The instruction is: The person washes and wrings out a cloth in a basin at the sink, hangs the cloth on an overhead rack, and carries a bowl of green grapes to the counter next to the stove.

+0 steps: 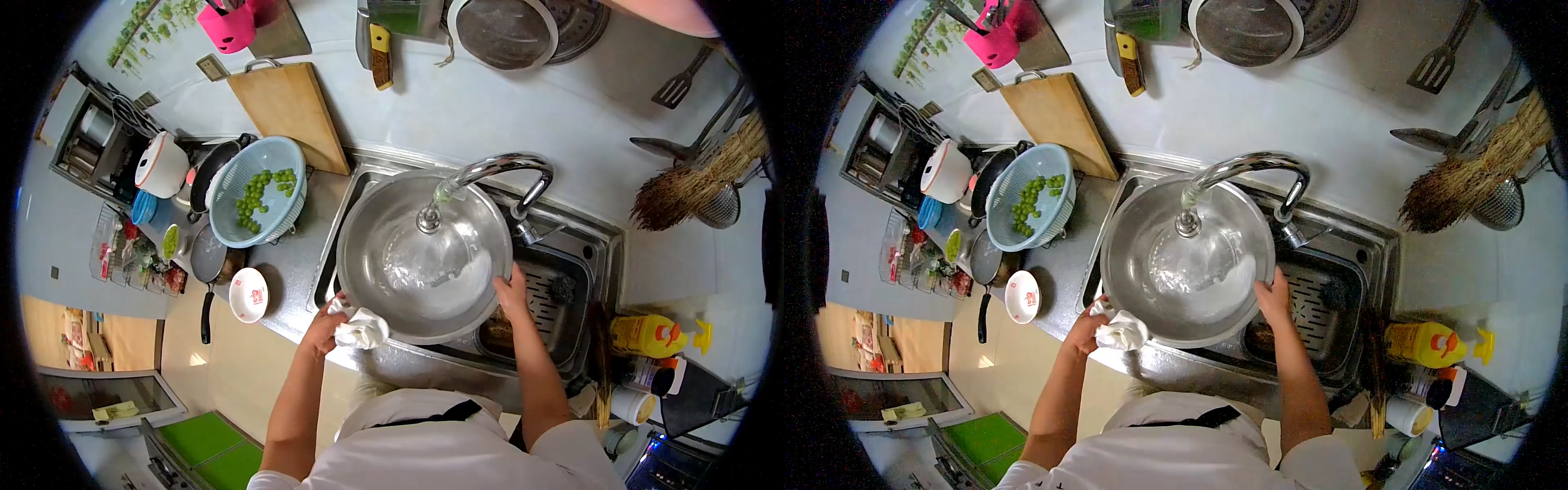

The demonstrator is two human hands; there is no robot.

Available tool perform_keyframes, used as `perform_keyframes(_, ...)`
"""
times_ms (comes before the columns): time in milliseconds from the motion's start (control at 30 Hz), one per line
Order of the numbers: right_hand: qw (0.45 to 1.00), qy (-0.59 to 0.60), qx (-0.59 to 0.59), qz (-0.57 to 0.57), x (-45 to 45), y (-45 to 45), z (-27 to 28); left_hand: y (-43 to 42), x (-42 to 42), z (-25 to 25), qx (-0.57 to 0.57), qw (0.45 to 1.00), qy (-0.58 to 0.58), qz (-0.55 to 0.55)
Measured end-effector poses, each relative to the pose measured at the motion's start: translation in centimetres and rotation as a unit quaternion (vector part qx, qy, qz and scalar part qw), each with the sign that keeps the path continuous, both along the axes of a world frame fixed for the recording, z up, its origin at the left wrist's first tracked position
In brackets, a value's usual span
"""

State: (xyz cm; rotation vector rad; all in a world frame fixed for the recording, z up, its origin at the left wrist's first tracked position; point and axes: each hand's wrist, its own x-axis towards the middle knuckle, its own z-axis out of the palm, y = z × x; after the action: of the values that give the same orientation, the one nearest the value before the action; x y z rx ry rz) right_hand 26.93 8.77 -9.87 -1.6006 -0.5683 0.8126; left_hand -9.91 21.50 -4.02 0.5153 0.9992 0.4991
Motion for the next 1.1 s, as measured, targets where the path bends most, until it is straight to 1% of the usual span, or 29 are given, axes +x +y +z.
perform_keyframes(67,0.998,0.012,-0.035,0.044,-0.7,0.5,1.2,0.0,-0.7,0.5,0.017,1.0,-0.009,0.007)
perform_keyframes(100,0.998,0.013,-0.009,0.057,-0.9,0.7,0.9,0.1,-1.1,0.7,0.016,1.0,-0.011,0.006)
perform_keyframes(200,0.997,-0.014,-0.035,0.067,-1.6,-0.2,1.0,-0.2,-1.7,0.6,0.011,1.0,-0.004,0.0)
perform_keyframes(300,0.998,-0.033,-0.023,0.055,-2.5,-1.8,2.4,-0.9,-1.5,0.3,-0.014,0.999,0.043,-0.017)
perform_keyframes(367,0.999,-0.022,-0.027,0.042,-2.3,-2.9,1.5,-1.3,-1.3,-0.2,-0.013,0.999,0.042,-0.012)
perform_keyframes(433,0.999,-0.01,-0.029,0.032,-1.8,-3.3,1.0,-1.7,-0.1,1.2,-0.006,0.999,0.053,0.002)
perform_keyframes(533,0.999,-0.004,-0.025,0.023,-1.0,-3.0,1.3,-1.0,0.6,1.2,0.019,0.997,0.068,-0.003)
perform_keyframes(633,0.997,0.021,-0.051,0.05,-0.3,-1.6,1.6,-0.3,0.2,1.4,0.03,0.996,0.083,0.01)
perform_keyframes(700,0.991,-0.025,-0.116,0.064,-0.1,-0.7,0.9,-0.3,-0.1,1.8,0.031,0.995,0.097,0.018)
perform_keyframes(733,0.991,-0.025,-0.114,0.064,-0.2,-0.5,0.6,-0.3,-0.1,2.0,0.029,0.993,0.112,0.027)
perform_keyframes(800,0.994,-0.001,-0.047,0.096,-0.7,-0.2,0.7,-0.8,-0.2,2.2,0.029,0.991,0.125,0.039)
perform_keyframes(833,0.994,0.001,-0.046,0.097,-0.9,-0.3,1.1,-1.1,-0.4,2.0,0.014,0.992,0.12,0.042)
perform_keyframes(900,0.986,-0.006,-0.11,0.121,-1.1,-0.7,2.1,-1.8,0.0,2.4,-0.005,0.99,0.126,0.07)
perform_keyframes(1033,0.986,0.011,-0.123,0.111,-1.1,-1.8,2.5,-2.1,-1.1,-0.5,-0.013,0.993,0.089,0.076)
perform_keyframes(1067,0.981,0.016,-0.148,0.127,-0.9,-2.1,2.9,-2.1,-1.4,-1.2,-0.014,0.993,0.088,0.075)
perform_keyframes(1100,0.974,0.02,-0.172,0.144,-0.7,-2.3,3.6,-2.2,-1.3,-0.6,-0.013,0.993,0.082,0.084)
